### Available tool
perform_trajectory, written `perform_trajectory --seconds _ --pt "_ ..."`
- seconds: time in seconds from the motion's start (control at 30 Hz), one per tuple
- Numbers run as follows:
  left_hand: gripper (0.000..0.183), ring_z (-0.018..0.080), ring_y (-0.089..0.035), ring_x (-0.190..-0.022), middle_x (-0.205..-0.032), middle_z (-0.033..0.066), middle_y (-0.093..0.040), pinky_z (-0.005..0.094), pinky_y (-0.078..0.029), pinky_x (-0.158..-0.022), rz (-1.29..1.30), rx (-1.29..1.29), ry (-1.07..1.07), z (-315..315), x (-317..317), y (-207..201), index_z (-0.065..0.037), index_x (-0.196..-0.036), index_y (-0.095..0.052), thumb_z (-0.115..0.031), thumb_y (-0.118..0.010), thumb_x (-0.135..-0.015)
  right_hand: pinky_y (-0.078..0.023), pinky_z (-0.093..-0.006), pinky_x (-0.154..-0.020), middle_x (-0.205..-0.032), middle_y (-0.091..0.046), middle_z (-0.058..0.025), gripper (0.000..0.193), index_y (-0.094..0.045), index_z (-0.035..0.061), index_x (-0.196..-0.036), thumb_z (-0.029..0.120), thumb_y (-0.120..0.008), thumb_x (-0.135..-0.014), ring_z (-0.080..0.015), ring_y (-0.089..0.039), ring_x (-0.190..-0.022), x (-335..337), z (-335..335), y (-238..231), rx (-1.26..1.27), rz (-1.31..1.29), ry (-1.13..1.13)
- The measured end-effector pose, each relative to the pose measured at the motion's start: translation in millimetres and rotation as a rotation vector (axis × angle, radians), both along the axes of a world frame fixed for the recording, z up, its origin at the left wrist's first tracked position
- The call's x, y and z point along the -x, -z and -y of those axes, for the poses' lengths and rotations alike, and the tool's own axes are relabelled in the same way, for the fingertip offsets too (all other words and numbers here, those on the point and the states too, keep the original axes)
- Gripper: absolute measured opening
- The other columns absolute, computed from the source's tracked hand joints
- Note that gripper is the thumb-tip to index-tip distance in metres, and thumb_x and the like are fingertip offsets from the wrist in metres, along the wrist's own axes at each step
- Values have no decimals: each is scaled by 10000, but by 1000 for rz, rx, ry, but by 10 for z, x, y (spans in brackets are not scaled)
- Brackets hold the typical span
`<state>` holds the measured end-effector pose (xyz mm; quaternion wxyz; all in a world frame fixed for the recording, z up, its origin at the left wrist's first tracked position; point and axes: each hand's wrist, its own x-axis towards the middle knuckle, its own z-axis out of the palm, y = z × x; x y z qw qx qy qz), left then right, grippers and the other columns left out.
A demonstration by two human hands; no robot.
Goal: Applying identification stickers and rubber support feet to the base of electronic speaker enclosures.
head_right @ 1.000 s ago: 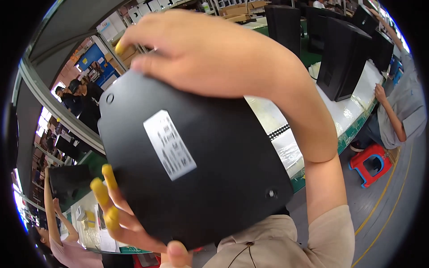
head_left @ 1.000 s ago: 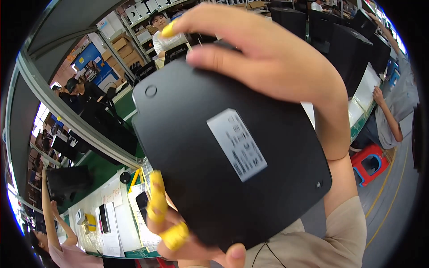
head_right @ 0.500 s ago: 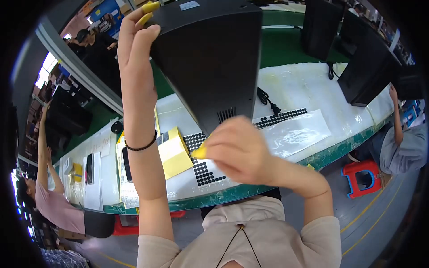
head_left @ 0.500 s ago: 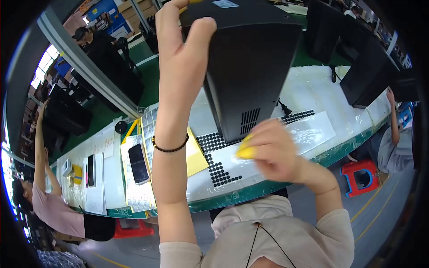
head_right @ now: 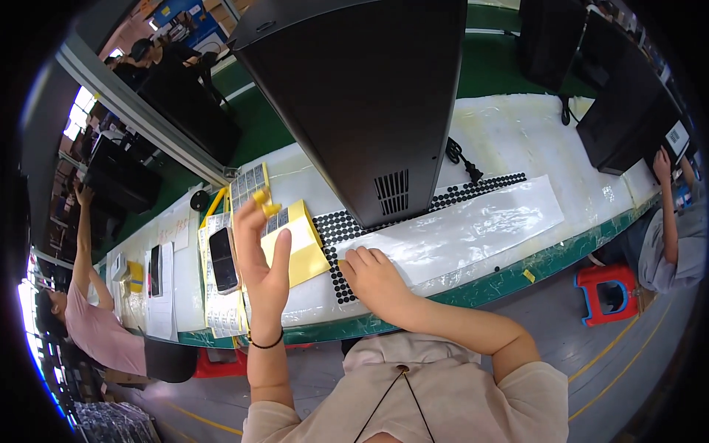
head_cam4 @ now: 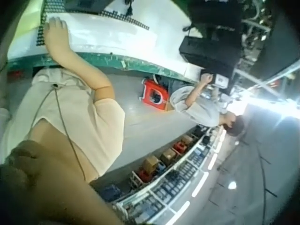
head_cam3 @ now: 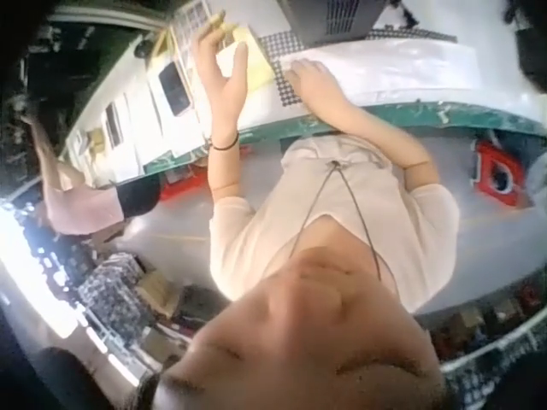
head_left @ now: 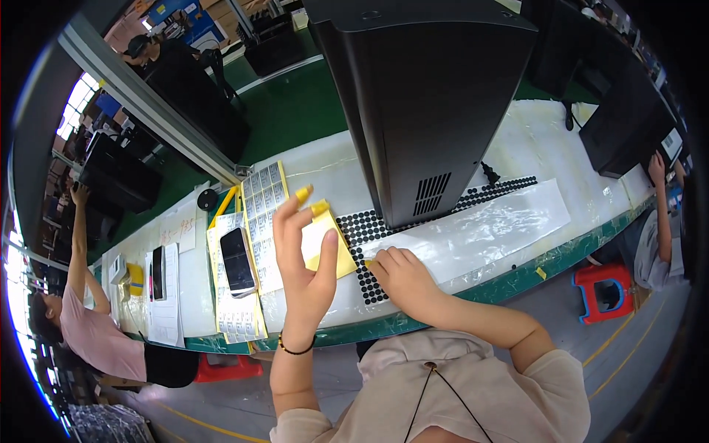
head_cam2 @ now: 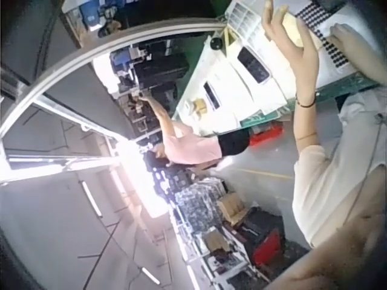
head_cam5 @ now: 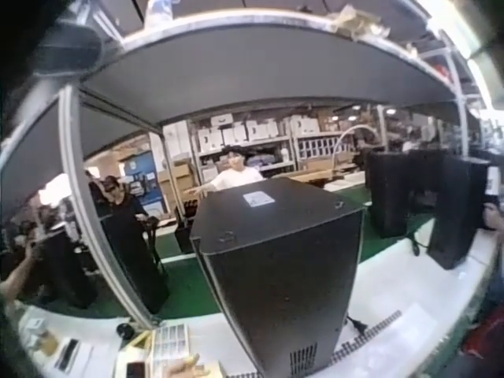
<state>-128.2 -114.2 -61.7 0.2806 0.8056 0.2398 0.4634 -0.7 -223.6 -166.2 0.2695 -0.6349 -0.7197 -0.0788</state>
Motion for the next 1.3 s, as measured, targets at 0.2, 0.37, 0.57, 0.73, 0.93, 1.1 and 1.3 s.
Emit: perform_trajectory --seconds 0.2,0.37,0.57,0.73,0.93,1.1,1.3 --pt "223 306 -484 -1201 -1247 161 -517 375 -348 -1024 38 243 -61 27 258 442 -2 -1069 -543 5 -594 -852 -403 -334 -797 -907 -496 -55 215 -585 85 -951 87 -578 -736 -207 -506 -914 -67 -41 -94 103 -72 -55" --pt "175 304 -552 -1092 -1132 164 -571 362 -401 -960 21 184 -113 149 285 525 11 -1023 -553 25 -583 -852 -421 -373 -772 -871 -524 -61 197 -582 74 -929 30 -614 -739 -254 -540 -847 -194 -65 -70 37 -203 -28" --pt "159 332 -581 -852 -897 155 -614 374 -448 -771 -169 -1 -116 430 190 657 10 -960 -598 50 -603 -805 -444 -310 -817 -929 -561 -44 42 -563 67 -950 66 -573 -909 -159 -551 -857 -389 6 -301 252 -1039 -123" --pt "319 287 -585 -881 -922 133 -627 375 -461 -780 -444 -142 -28 510 132 912 -6 -1060 -626 66 -603 -751 -430 -282 -882 -949 -551 -21 113 -537 47 -1031 105 -563 -937 -105 -532 -873 -554 54 -376 473 -1830 -325" --pt "379 275 -581 -942 -970 124 -620 374 -474 -836 -557 -221 16 572 56 898 17 -1095 -605 64 -575 -719 -396 -335 -901 -947 -487 -36 156 -514 41 -1049 150 -554 -944 -145 -472 -880 -629 113 -465 581 -2262 -546" --pt "404 275 -576 -931 -989 127 -611 371 -475 -818 -507 -272 -10 570 6 958 23 -1102 -598 68 -571 -702 -377 -348 -907 -967 -454 -46 169 -507 51 -1032 185 -559 -944 -179 -444 -924 -641 97 -493 598 -2333 -688" --pt "429 281 -557 -894 -964 120 -585 374 -473 -803 -497 -179 54 528 -31 900 12 -1107 -604 90 -550 -689 -383 -347 -908 -962 -484 -57 163 -515 47 -1010 179 -573 -933 -185 -476 -924 -658 135 -610 543 -2258 -597"
